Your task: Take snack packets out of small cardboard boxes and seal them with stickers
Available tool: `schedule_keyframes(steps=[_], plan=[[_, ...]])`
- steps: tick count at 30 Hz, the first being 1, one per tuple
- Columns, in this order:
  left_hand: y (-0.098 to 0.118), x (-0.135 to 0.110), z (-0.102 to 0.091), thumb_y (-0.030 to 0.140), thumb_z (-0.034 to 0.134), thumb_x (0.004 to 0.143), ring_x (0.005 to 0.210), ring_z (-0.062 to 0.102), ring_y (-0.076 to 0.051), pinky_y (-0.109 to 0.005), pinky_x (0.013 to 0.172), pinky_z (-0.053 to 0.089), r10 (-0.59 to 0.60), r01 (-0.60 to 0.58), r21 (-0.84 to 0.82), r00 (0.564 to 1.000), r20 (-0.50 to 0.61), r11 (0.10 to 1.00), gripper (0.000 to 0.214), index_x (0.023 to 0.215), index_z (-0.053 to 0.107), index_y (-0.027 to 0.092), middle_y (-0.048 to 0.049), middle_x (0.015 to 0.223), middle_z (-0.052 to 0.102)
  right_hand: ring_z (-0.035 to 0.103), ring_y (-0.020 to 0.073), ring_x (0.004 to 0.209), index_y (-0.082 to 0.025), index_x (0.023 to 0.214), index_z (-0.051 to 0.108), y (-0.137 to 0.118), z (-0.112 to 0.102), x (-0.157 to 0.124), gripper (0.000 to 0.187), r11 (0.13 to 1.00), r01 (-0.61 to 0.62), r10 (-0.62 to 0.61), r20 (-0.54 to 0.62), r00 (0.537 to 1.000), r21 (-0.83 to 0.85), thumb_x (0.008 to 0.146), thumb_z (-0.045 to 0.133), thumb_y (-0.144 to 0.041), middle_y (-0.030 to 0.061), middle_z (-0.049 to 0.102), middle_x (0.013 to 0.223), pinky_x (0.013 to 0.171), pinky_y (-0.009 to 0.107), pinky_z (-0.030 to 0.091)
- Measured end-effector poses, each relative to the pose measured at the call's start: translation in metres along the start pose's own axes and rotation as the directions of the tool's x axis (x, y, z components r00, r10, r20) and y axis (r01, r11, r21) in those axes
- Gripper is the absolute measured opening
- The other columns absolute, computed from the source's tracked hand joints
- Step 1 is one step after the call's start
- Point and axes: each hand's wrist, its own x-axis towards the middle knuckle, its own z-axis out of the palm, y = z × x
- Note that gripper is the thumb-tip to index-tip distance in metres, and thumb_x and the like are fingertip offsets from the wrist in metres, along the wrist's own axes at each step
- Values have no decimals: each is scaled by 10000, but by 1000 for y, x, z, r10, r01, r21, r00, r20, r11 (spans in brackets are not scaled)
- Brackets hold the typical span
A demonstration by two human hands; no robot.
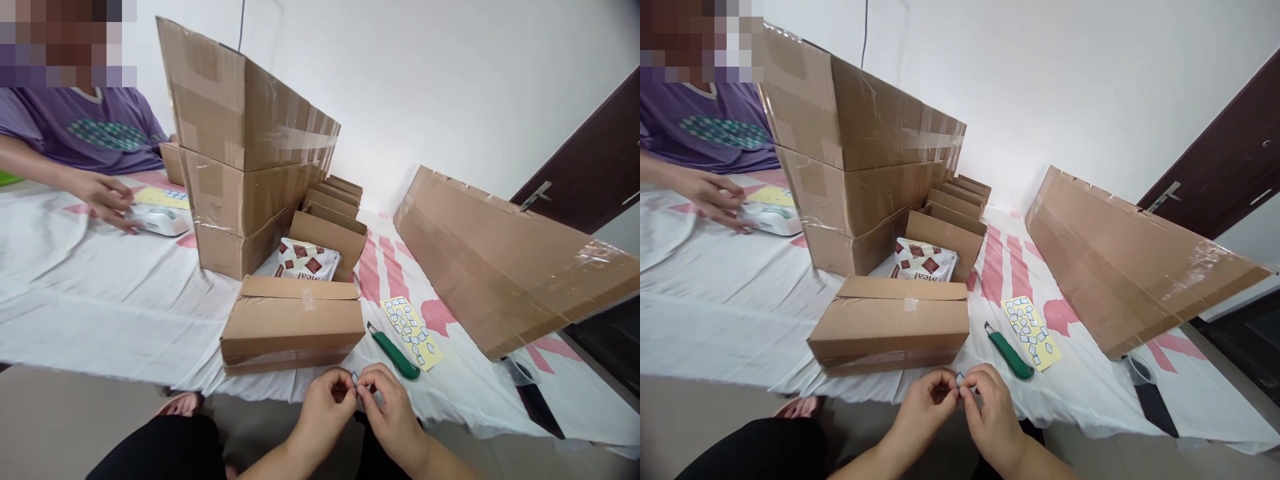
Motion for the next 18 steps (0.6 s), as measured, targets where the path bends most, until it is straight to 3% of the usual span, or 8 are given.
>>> schedule_keyframes(steps=[4,8,12,18], plan=[[-7,1,1,215,569,596,563,487,-136,-240,555,378,2,-3,-55,1000,-16,999,73,552,518,188,21,560,531,564,168,766,-202,799,545,2,3,0,129,1000,8,-7,-41,999,17,896,460,-189,34,579,797,689,273,449],[-10,3,2,216,566,589,558,489,-130,-246,566,398,-26,38,-274,999,46,961,87,563,486,194,23,559,544,562,154,701,-195,777,545,10,6,3,143,972,-143,150,-22,989,187,891,485,-254,22,583,751,646,259,449],[-4,4,-1,224,590,571,543,508,-124,-242,558,414,-101,125,-385,992,81,915,110,567,486,190,18,564,577,550,152,668,-184,780,557,19,6,5,219,878,-307,312,48,949,366,878,530,-377,19,590,724,628,266,444],[-2,2,-4,200,604,575,565,539,-124,-229,550,426,-126,153,-435,988,89,888,100,570,506,179,6,609,609,528,130,618,-174,731,569,23,1,7,314,727,-442,480,72,874,526,794,634,-475,6,607,655,601,246,427]])
